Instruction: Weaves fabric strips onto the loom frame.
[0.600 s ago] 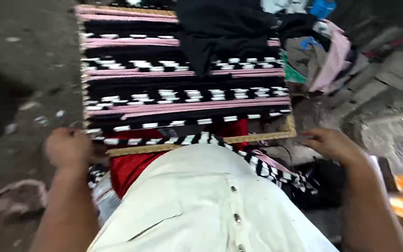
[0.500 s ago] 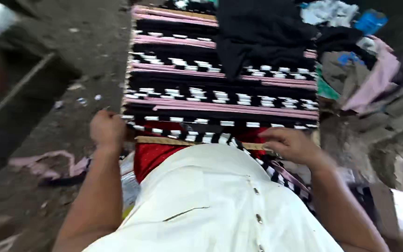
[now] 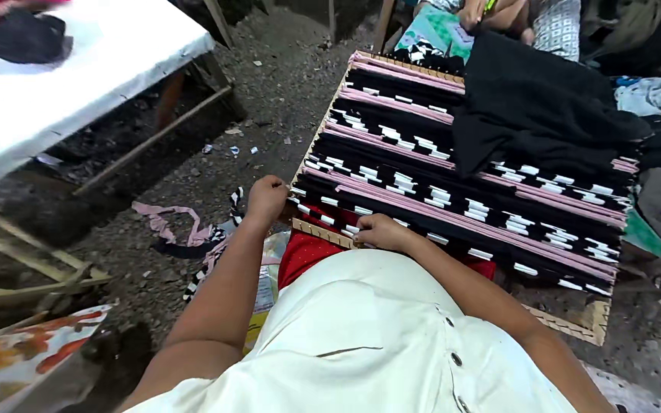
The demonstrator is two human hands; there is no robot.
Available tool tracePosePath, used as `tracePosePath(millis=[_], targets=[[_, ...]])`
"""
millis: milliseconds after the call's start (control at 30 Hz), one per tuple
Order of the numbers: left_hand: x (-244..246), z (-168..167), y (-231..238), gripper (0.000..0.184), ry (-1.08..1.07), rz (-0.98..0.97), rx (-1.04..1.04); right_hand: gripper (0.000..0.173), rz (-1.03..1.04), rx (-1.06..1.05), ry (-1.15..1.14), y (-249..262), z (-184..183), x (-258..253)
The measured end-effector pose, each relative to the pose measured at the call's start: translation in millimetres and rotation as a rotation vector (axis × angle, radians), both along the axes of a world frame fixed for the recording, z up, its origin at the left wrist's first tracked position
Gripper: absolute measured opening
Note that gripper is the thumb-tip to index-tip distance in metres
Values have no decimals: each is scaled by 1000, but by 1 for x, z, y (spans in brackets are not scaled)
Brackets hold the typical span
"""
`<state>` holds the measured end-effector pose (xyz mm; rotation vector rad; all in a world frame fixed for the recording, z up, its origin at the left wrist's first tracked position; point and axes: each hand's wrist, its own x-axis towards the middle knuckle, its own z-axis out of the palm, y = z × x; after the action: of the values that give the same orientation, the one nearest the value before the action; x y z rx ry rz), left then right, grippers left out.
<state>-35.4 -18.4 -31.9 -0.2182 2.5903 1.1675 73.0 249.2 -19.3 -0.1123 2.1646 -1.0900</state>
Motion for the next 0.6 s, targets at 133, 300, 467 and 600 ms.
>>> tracePosePath(millis=[133,300,467,600], targets=[[2,0,3,22,-7,2,-16,13,-35,3,27,1,1,6],[4,2,5,24,-5,-6,-53,9,-232,52,152,12,27,22],[1,1,2,25,-15,-12,-80,22,-407,-102,190,38,22,44],[2,-1,1,24,-5,4,-46,28,-251,-17,261,66,20,71]])
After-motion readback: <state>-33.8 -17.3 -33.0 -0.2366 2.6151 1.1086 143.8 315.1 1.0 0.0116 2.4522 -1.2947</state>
